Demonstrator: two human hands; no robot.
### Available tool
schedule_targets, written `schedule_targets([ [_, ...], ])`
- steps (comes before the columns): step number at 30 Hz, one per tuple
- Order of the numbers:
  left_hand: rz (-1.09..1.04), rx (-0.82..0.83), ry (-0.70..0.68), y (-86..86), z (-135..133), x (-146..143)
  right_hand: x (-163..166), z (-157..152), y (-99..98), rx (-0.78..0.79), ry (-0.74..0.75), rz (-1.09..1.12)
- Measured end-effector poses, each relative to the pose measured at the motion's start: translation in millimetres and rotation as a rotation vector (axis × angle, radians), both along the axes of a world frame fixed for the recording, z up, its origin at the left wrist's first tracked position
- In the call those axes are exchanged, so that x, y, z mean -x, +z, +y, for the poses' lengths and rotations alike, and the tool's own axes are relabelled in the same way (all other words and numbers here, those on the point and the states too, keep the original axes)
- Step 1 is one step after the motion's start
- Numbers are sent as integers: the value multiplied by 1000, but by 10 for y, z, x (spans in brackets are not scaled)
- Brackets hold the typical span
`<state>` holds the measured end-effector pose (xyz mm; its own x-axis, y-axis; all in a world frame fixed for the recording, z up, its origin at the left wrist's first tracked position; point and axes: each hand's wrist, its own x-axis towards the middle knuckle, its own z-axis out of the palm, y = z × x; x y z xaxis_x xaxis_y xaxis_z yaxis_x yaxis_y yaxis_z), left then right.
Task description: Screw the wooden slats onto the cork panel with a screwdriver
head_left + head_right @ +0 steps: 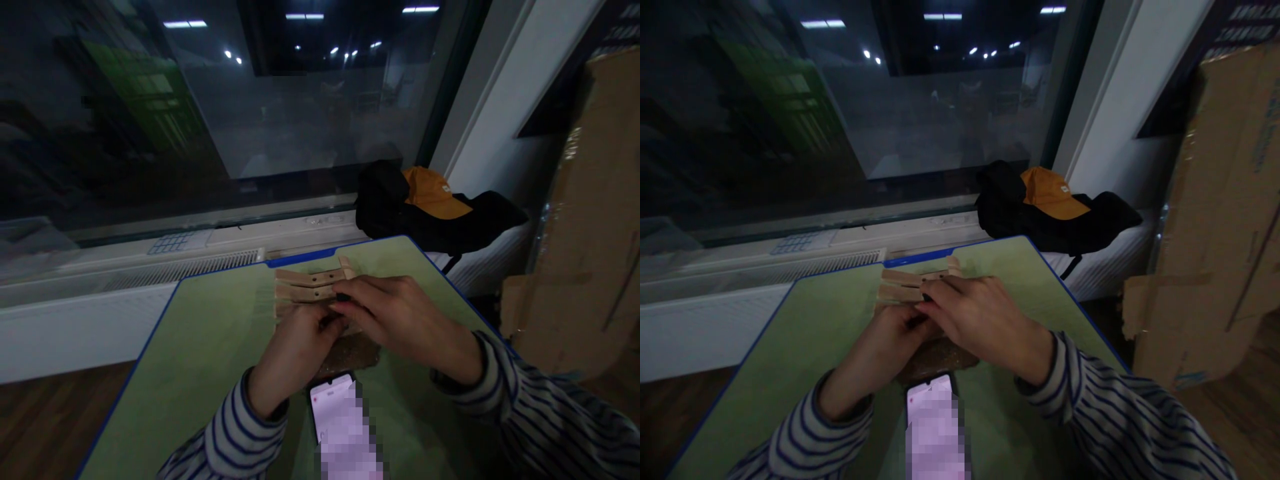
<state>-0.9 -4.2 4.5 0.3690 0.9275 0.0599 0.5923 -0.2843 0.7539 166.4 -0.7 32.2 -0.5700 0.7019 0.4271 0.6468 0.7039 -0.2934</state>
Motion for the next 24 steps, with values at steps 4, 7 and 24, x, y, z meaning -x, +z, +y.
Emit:
schedule_targets([
  [4, 77, -83, 103, 18, -19, -19, 3, -15, 16, 24, 24, 11],
  [7, 42, -65, 71, 21, -29, -24, -21, -19, 53, 105, 85, 98],
  [24, -49, 32, -11, -22, 14, 16, 15, 21, -44, 32, 28, 118],
])
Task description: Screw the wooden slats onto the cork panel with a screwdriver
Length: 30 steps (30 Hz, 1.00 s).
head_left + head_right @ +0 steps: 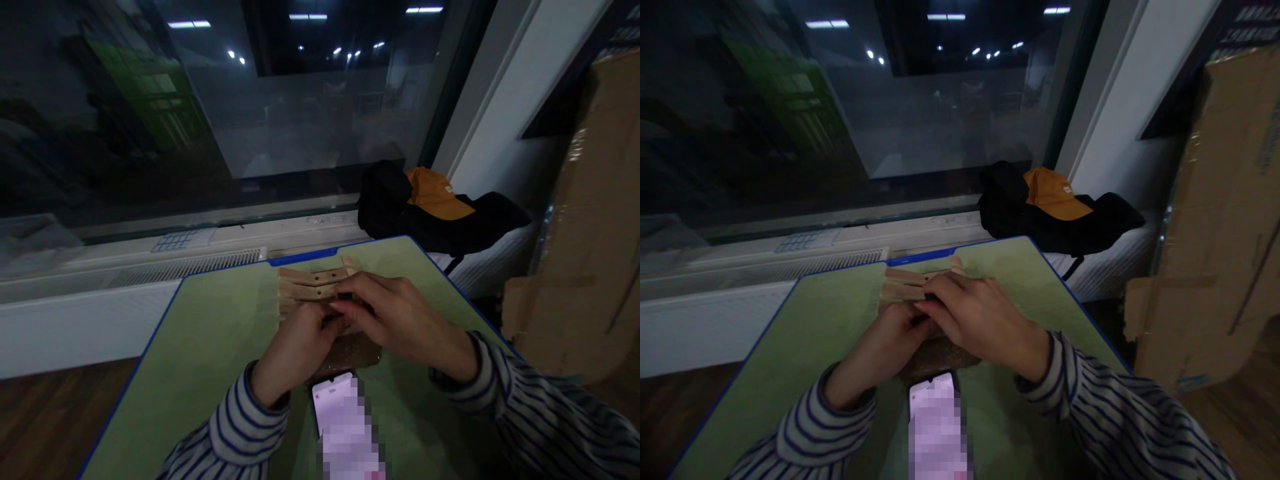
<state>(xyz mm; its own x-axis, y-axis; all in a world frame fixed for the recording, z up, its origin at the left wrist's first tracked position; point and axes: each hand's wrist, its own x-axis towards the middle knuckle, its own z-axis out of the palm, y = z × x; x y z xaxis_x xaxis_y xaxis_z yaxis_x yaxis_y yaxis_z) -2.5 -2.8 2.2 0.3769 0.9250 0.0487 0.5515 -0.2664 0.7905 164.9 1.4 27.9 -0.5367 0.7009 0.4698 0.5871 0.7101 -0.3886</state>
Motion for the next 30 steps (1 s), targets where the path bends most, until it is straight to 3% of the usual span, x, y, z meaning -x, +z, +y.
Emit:
schedule_targets([
  [7, 50, -85, 109, 14, -20, -26, -22, -8, 59, 62, 13, 15],
  [15, -1, -76, 61, 16, -35, -20, -95, 4, 125, 162, 157, 56],
  [23, 10, -19, -59, 16, -30, 6, -22, -12, 88, -20, -93, -124],
  [30, 44, -75, 57, -9, -32, -34, -24, -38, 75, -16, -112, -137],
])
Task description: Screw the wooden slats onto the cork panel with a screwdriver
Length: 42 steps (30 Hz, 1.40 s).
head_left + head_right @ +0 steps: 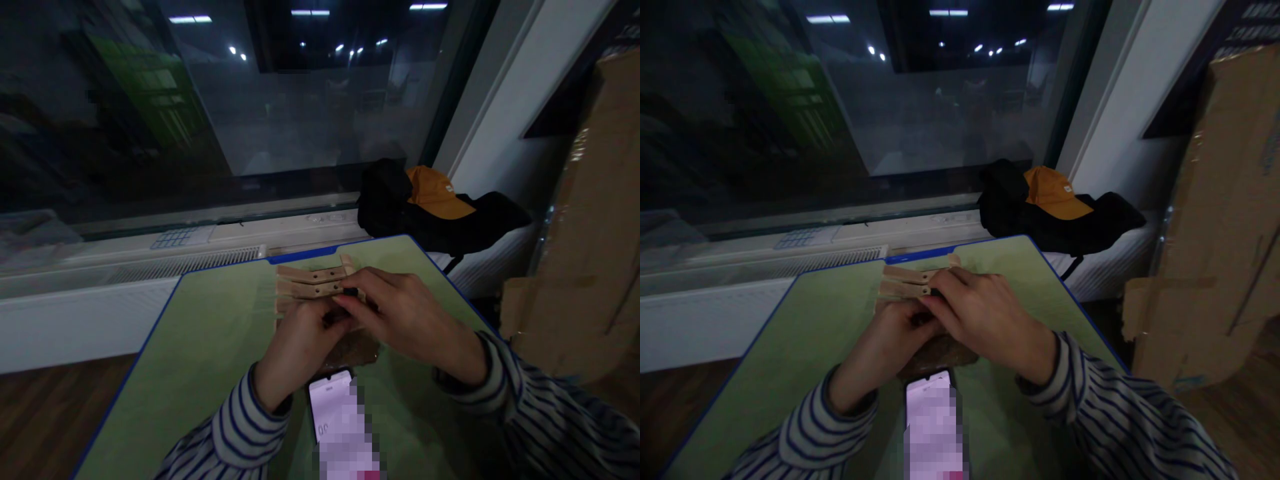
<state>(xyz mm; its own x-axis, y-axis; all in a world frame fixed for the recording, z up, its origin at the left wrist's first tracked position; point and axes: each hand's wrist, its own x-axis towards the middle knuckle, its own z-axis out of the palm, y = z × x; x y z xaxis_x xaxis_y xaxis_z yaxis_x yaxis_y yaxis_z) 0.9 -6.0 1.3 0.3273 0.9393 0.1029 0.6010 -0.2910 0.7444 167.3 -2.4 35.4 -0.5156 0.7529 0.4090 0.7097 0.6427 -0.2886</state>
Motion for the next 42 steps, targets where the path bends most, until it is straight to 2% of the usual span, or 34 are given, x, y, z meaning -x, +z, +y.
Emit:
schedule_targets([
  [5, 24, -48, 0, 0, 5, 1, -32, -17, 67, 96, 130, 93],
  [9, -37, 21, -37, 10, -5, 17, -69, 8, 106, 168, 212, 122],
  [12, -33, 54, -66, 16, -6, 27, -63, 21, 97, 154, 178, 96],
  [18, -8, 90, -152, 47, 22, 71, 27, -17, 36, 34, 12, -3],
  [21, -16, 83, -126, 36, 34, 83, 54, -37, 13, -6, 4, -13],
  [26, -47, 24, -35, 0, 33, 69, 41, -41, 33, 51, -9, -13],
  [33, -57, 39, -62, -2, 35, 68, -43, -14, 89, 144, 216, 134],
  [35, -69, 44, -86, 1, 38, 72, -42, -6, 83, 164, 235, 142],
  [42, -14, 71, -136, 52, 1, 67, 35, -3, 41, 66, 54, 37],
])
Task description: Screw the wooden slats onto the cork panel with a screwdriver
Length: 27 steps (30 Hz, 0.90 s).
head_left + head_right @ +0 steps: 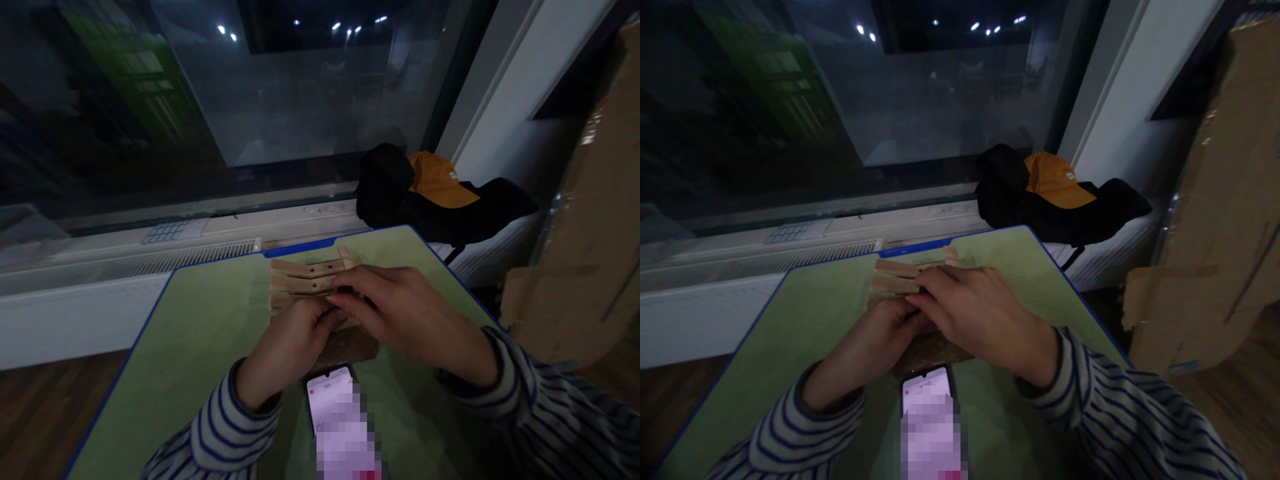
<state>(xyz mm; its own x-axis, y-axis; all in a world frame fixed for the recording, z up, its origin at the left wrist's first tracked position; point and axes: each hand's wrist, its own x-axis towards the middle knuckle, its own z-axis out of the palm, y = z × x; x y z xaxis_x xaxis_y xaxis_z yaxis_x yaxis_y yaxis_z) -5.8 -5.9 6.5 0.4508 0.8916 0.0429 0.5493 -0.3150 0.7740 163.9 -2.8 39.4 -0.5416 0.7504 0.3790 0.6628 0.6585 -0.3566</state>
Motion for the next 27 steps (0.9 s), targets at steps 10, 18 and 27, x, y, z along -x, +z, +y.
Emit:
schedule_targets([
  [10, -16, -65, 115, -14, 25, -13, -10, -21, 20, 19, -3, -36],
  [18, -69, -35, 51, -7, 5, -8, -99, -16, 75, 144, 238, 156],
  [27, -6, -44, -19, 17, 21, 25, -35, -6, 32, -43, 41, 12],
])
